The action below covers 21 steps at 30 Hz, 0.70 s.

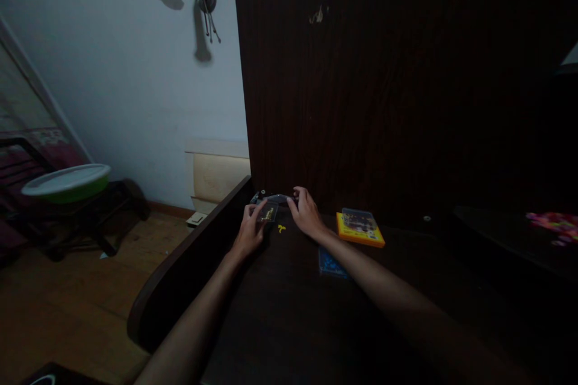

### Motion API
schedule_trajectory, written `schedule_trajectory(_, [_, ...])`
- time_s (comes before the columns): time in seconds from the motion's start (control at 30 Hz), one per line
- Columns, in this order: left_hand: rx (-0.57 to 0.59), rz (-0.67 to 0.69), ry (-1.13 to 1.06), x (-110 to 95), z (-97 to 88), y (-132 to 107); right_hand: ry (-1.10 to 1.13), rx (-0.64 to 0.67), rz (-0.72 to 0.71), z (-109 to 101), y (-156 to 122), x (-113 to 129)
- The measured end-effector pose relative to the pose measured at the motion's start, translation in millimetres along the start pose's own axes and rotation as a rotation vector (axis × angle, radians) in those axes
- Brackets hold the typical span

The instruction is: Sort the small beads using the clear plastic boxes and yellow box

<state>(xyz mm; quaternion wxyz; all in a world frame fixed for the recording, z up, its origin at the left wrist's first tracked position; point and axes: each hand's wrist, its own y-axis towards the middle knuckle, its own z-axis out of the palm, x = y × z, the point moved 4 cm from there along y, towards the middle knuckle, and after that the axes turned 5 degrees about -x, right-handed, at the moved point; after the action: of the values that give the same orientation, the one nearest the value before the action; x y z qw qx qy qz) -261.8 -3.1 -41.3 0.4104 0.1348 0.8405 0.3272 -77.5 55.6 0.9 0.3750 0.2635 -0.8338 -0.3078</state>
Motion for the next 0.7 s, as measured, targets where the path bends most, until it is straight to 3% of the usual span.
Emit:
schedule_trajectory(0.07, [0.016,0.009,0.04,0,1.7,-1,-0.063,0.015,0.052,4,-9,-6])
schedule_trajectory(0.23, [0.104,0.05,0.116,-1,9.7,-2,-0.219,0.195,0.158,9,-27,-15])
schedule_trajectory(0.47, [0.174,0.159,0.182,-4,17.9,-6,-0.077,0.468,0.077,23,-49,-14])
schedule_trajectory(0.7, [0.165,0.228,0.255,-8,17.1,-9,-0.048,0.596,0.116,27,-48,-13])
